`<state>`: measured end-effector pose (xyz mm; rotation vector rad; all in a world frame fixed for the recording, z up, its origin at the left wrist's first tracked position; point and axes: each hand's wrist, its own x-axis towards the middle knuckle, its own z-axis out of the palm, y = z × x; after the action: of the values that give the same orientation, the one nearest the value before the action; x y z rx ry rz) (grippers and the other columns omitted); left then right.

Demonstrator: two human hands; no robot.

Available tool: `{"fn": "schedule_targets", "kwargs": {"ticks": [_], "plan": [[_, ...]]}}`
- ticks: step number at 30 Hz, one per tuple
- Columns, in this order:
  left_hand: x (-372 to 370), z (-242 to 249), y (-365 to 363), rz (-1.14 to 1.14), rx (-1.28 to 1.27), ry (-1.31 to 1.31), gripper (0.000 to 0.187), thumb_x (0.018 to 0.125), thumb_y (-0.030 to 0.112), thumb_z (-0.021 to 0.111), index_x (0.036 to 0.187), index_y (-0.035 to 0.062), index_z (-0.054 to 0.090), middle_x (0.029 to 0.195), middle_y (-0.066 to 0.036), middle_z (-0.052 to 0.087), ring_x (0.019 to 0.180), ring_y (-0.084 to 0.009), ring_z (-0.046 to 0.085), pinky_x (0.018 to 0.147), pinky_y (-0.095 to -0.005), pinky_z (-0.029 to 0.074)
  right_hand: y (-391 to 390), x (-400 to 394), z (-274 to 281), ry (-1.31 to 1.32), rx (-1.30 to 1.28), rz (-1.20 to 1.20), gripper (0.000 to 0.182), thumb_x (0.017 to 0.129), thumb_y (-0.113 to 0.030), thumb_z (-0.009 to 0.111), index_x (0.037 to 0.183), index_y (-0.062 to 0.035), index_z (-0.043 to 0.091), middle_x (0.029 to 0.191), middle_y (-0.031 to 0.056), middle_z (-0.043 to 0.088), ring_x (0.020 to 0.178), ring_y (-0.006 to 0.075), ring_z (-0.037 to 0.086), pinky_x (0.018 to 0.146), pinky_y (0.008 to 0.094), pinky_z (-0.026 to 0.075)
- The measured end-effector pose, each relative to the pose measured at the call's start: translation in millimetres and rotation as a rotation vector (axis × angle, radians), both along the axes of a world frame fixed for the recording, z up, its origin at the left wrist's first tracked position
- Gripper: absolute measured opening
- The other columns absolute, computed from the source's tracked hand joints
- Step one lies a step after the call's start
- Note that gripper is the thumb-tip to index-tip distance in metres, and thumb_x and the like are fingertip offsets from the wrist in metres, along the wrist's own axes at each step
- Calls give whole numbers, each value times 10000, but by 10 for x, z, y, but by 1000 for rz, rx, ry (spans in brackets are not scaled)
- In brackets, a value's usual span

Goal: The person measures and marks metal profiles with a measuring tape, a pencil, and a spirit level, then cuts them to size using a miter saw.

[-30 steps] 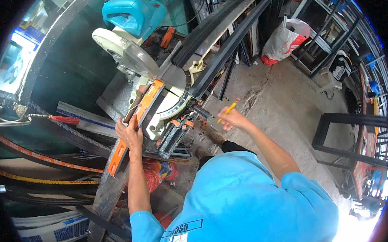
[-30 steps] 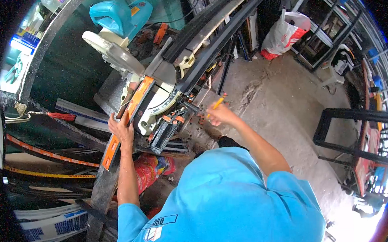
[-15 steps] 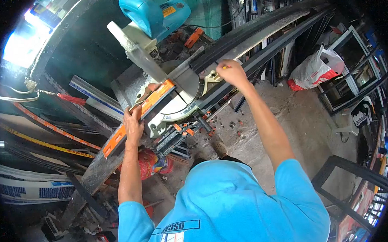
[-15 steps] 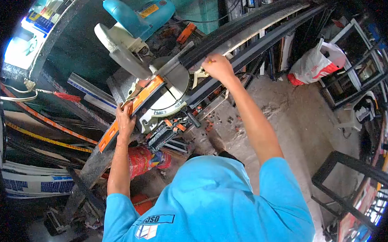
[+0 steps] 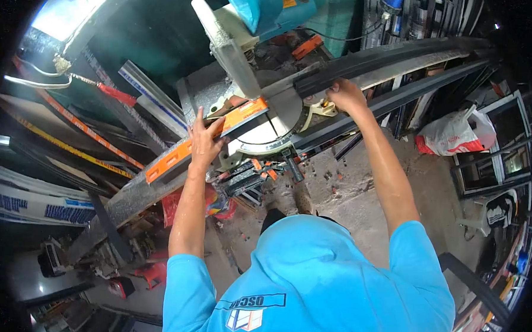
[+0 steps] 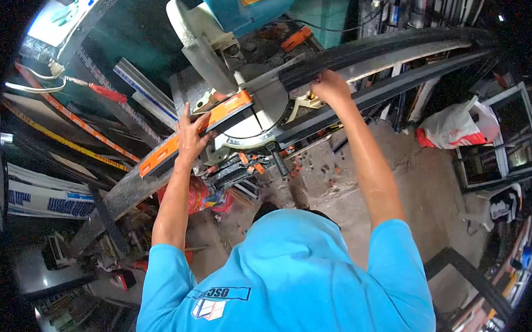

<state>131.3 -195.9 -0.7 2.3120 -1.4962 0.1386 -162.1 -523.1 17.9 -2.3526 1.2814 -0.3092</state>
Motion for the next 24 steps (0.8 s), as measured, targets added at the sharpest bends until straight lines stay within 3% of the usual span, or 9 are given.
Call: {"fn": "schedule_targets", "kwargs": {"ticks": [2,5,7,8,10,13,15,18,24], "plan": [[63,-114,-31,-33,-12,-55,733,678,103,885,1362,257,670,1576,-152,416,1396,-379,430,1134,-540,346,138,-89,164,-24,-46,-76,346,855,-257,628,1113,-59,747,1124,218,724,1095,430,671,937,488,542],[52,-130,-46,15,17,-15,747,704,0,840,1372,284,663,1527,-122,463,1350,-364,463,1114,-482,382,498,-38,332,-429,-284,124,311,889,-251,660,1054,6,715,1083,233,711,1016,417,684,905,486,541],[45,-147,-60,22,22,-28,750,706,11,842,1376,293,659,1526,-122,463,1349,-361,465,1116,-505,374,1026,107,491,-522,-61,193,273,875,-187,682,1025,40,708,1034,255,706,988,406,689,875,473,545],[30,-161,-61,33,19,-36,753,707,21,844,1380,302,655,1525,-121,464,1349,-359,467,1118,-529,366,1231,251,297,-266,359,207,288,876,-173,687,1075,36,680,1065,265,691,1039,381,678,916,476,531],[-27,-124,-85,42,53,-108,760,706,42,854,1386,310,650,1522,-122,466,1349,-359,468,1118,-561,354,1833,442,125,-491,395,371,357,880,-198,699,1139,41,646,1172,276,659,1096,391,652,954,475,518],[-42,-29,-70,36,114,-182,775,699,87,874,1400,318,639,1517,-124,469,1351,-363,466,1119,-614,327,2166,811,-339,-352,250,497,464,888,-245,719,1228,51,610,1307,288,587,1235,430,563,1057,502,449],[-6,60,-95,14,172,-185,786,692,135,892,1414,303,632,1512,-141,466,1362,-375,455,1140,-596,310,2222,960,-467,-367,-147,380,547,889,-286,732,1286,57,578,1401,275,498,1332,471,454,1145,550,351],[123,6,-84,-73,119,-105,775,701,143,887,1419,278,630,1499,-168,472,1364,-383,451,1150,-553,317,2102,1139,-632,-326,-52,363,593,888,-317,732,1324,45,558,1383,262,486,1386,464,378,1198,588,247],[101,-18,-97,-15,195,-127,743,719,184,879,1414,232,620,1462,-206,482,1339,-406,460,1152,-547,317,2072,1149,-794,-370,-173,304,537,913,-342,683,1299,14,573,1330,237,510,1367,429,409,1217,528,252]]}}
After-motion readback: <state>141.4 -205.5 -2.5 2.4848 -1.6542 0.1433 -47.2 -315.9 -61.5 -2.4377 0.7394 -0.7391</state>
